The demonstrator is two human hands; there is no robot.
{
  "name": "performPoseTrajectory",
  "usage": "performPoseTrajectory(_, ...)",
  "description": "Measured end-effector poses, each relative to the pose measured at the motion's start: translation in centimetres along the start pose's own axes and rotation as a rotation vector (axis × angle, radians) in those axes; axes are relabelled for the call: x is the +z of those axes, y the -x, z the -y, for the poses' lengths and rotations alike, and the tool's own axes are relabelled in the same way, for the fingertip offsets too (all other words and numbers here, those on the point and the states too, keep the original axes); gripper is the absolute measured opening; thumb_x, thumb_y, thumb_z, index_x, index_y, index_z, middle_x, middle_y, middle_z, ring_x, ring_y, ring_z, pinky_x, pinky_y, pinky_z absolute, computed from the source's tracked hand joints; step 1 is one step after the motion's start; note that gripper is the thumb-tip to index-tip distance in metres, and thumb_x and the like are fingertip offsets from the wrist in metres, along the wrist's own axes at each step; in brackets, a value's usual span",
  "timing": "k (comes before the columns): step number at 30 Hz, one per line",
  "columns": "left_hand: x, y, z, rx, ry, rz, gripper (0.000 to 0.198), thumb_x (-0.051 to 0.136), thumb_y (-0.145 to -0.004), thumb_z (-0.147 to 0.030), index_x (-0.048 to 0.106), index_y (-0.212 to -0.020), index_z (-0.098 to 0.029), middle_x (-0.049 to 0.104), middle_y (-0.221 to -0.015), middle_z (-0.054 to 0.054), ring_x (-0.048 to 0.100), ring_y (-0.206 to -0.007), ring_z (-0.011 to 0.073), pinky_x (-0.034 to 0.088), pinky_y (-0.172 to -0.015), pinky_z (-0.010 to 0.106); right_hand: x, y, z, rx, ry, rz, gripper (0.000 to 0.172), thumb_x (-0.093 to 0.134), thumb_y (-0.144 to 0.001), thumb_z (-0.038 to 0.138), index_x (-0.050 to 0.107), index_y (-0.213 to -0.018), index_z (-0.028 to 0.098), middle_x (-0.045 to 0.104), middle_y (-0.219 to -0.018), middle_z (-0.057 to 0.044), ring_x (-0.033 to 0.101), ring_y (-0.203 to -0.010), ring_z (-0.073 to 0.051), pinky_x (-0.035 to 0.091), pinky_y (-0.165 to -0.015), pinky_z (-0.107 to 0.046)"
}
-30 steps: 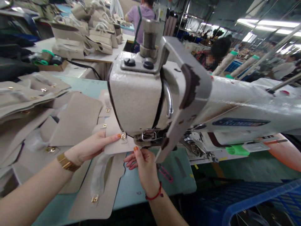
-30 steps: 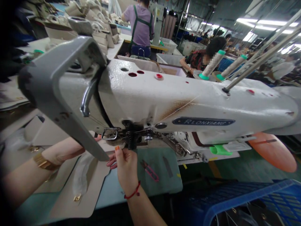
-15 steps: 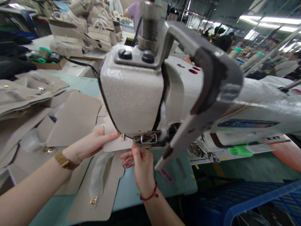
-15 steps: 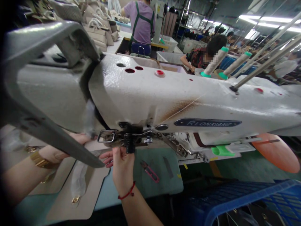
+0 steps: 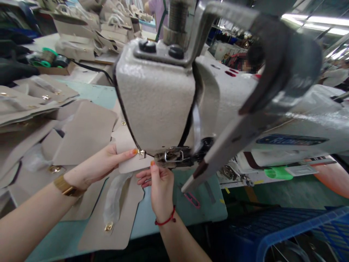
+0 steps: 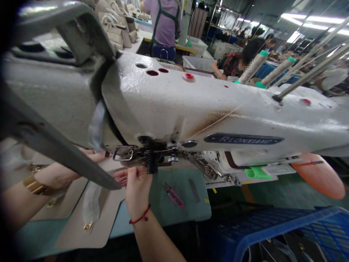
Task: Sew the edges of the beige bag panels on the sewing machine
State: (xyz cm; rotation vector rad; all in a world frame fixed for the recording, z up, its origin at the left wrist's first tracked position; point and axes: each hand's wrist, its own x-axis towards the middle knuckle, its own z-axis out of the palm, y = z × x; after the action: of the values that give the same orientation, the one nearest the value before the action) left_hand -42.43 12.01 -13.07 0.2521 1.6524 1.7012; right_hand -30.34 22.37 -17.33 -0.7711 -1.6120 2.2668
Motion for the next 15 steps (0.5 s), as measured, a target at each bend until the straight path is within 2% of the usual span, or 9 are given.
performPoseTrajectory(4,-0.8,0.1,1.3,-0.003,-0.047,-0.005,0.031,0.075,-0.073,-0.031,0.072,-0.094,-0.010,0.075,-0.083,0.007,0.067,-0.074,0.0187,0.055,-0.068,0.028,-0.1,0.0,-0.2,-0.026,0.009,-0.003,0.047,0.045,-0.089,0.038,0.070,-0.057,0.013,0.067,-0.053,-0.005,0.058,-0.043,-0.009,0.044,-0.043,-0.015)
performPoseTrajectory(6,-1.1,0.4,1.9,-0.008,-0.066,-0.003,0.034,0.072,-0.077,-0.034,0.070,-0.101,-0.010,0.075,-0.092,0.008,0.066,-0.075,0.0182,0.054,-0.068,0.028,-0.2,0.1,-0.1,-0.023,0.015,-0.005,0.047,0.045,-0.089,0.038,0.070,-0.058,0.013,0.067,-0.053,-0.005,0.059,-0.044,-0.009,0.044,-0.044,-0.015)
performPoseTrajectory(8,-1.1,0.8,2.5,-0.001,-0.074,-0.029,0.034,0.071,-0.078,-0.036,0.070,-0.098,-0.010,0.075,-0.092,0.008,0.065,-0.075,0.0182,0.053,-0.068,0.028,-0.4,0.3,0.1,-0.013,0.020,-0.005,0.047,0.045,-0.089,0.038,0.069,-0.058,0.013,0.067,-0.054,-0.004,0.059,-0.044,-0.009,0.044,-0.044,-0.015)
performPoseTrajectory(11,-0.5,1.9,3.4,0.017,-0.034,-0.129,0.029,0.073,-0.075,-0.034,0.070,-0.093,-0.011,0.075,-0.086,0.005,0.065,-0.076,0.0184,0.053,-0.070,0.027,-0.6,0.4,0.3,0.000,0.033,0.000,0.046,0.045,-0.089,0.039,0.065,-0.056,0.013,0.066,-0.053,-0.004,0.057,-0.043,-0.008,0.044,-0.043,-0.015)
performPoseTrajectory(15,0.9,3.7,5.2,0.056,0.009,-0.252,0.037,0.075,-0.072,-0.033,0.070,-0.103,-0.013,0.075,-0.098,0.005,0.065,-0.096,0.0231,0.052,-0.082,0.030,-1.3,0.5,0.4,0.039,0.050,0.008,0.043,0.045,-0.089,0.039,0.060,-0.057,0.014,0.063,-0.050,-0.002,0.054,-0.039,-0.008,0.039,-0.039,-0.015)
